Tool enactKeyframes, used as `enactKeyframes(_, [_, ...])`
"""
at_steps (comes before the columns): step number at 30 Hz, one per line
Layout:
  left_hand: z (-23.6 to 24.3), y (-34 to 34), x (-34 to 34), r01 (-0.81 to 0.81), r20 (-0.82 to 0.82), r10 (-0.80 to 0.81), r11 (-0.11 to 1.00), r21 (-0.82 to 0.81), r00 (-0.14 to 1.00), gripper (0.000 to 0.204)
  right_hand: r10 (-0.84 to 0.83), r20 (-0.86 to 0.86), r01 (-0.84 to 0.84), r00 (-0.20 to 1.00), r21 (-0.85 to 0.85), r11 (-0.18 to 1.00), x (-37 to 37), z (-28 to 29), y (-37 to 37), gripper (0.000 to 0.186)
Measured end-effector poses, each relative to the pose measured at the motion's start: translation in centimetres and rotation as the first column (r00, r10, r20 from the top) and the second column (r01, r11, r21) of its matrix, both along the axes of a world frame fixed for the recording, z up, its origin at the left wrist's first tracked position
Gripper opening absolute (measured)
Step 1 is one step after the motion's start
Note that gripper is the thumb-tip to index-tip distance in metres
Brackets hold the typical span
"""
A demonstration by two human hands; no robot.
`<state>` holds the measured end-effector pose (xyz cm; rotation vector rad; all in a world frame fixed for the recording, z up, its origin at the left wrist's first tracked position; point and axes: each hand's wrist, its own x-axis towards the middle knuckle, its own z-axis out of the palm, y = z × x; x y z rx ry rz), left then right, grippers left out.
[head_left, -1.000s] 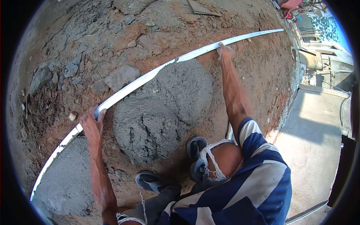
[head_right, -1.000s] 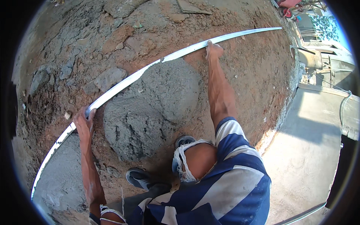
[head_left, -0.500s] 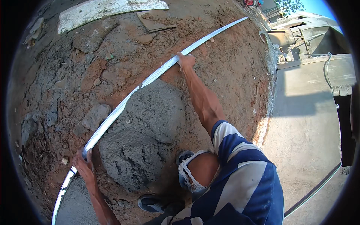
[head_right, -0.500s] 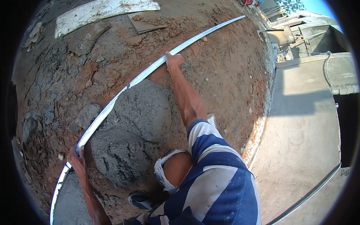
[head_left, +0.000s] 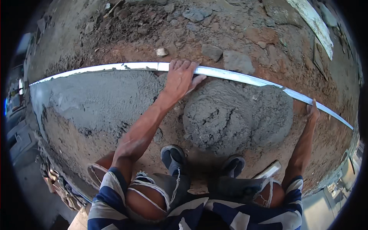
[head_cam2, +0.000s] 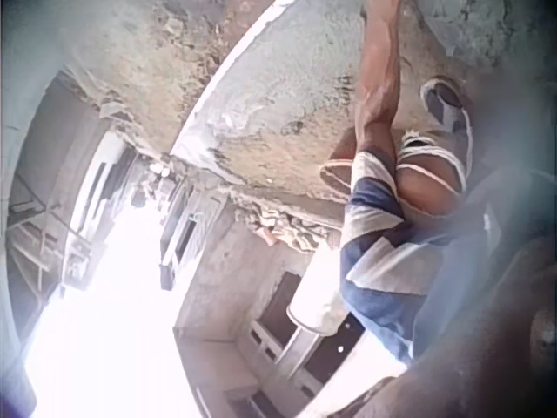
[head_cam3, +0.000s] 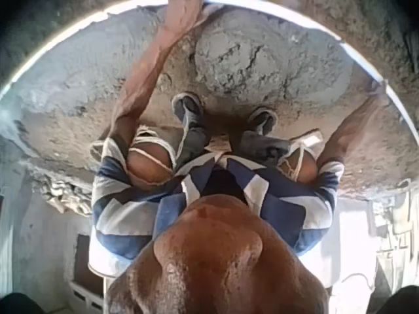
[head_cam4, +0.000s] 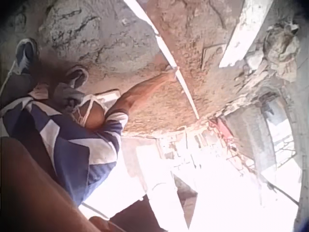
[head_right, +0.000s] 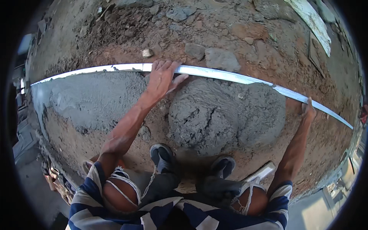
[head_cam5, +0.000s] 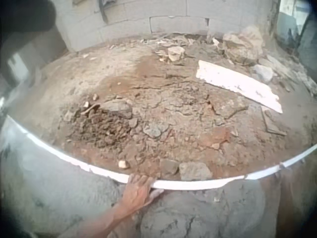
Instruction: The person pours cement from a bucket onto a dirt surface, uses a long metal straightedge to level it, and then smooths the surface with a hand trowel. They use their hands to fill in gaps and ensure the mixture is evenly distributed along the edge.
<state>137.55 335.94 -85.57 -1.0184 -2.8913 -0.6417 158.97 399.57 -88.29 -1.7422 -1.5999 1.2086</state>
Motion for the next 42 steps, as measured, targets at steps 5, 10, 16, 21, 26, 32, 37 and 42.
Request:
enactKeyframes(5, [0.0, -3.4, 1.8, -0.079, -0.045, 0.079, 0.997, -0.006, 0.996, 0.043, 0.062, -0.048, -0.064, 0.997, -0.045, 0.997, -3.0, -2.1, -0.7, 0.047])
enactKeyframes(10, [-0.3, -2.3, 1.9, -0.084, -0.019, 0.084, 0.996, -0.016, 0.996, 0.042, 0.069, -0.023, -0.07, 0.997, -0.062, 0.996, -2.9, -2.4, -0.8, 0.044])
enactKeyframes(16, [-0.8, -1.8, 2.0, -0.087, -0.032, 0.086, 0.996, -0.033, 0.996, 0.044, 0.128, 0.024, -0.129, 0.991, 0.015, 0.992, -3.0, -2.9, -0.3, 0.047])
enactKeyframes(21, [-0.5, -1.6, 1.6, -0.096, -0.058, 0.094, 0.995, -0.032, 0.994, 0.047, 0.139, 0.012, -0.138, 0.99, -0.044, 0.989, -1.8, -3.0, 0.8, 0.061])
enactKeyframes(26, [0.5, -1.3, 1.7, -0.095, -0.092, 0.096, 0.995, 0.013, 0.991, 0.046, 0.026, 0.247, -0.04, 0.969, 0.05, 0.998, -1.8, 0.1, 1.2, 0.063])
enactKeyframes(32, [0.1, -2.3, 1.5, -0.132, -0.006, 0.132, 0.991, -0.008, 0.991, 0.035, 0.609, 0.338, -0.691, 0.717, 0.46, 0.558, -10.8, 7.1, -11.3, 0.053])
enactKeyframes(37, [0.6, -3.4, 1.6, -0.196, 0.063, 0.196, 0.981, -0.017, 0.978, 0.035, 0.958, 0.285, -0.971, 0.032, 0.237, -0.039, -19.3, 9.4, -29.8, 0.039])
enactKeyframes(42, [0.8, -5.7, 0.9, -0.261, -0.002, 0.262, 0.964, -0.054, 0.965, 0.038, 0.837, 0.481, -0.936, -0.261, 0.087, -0.342, -23.4, 8.3, -37.5, 0.046])
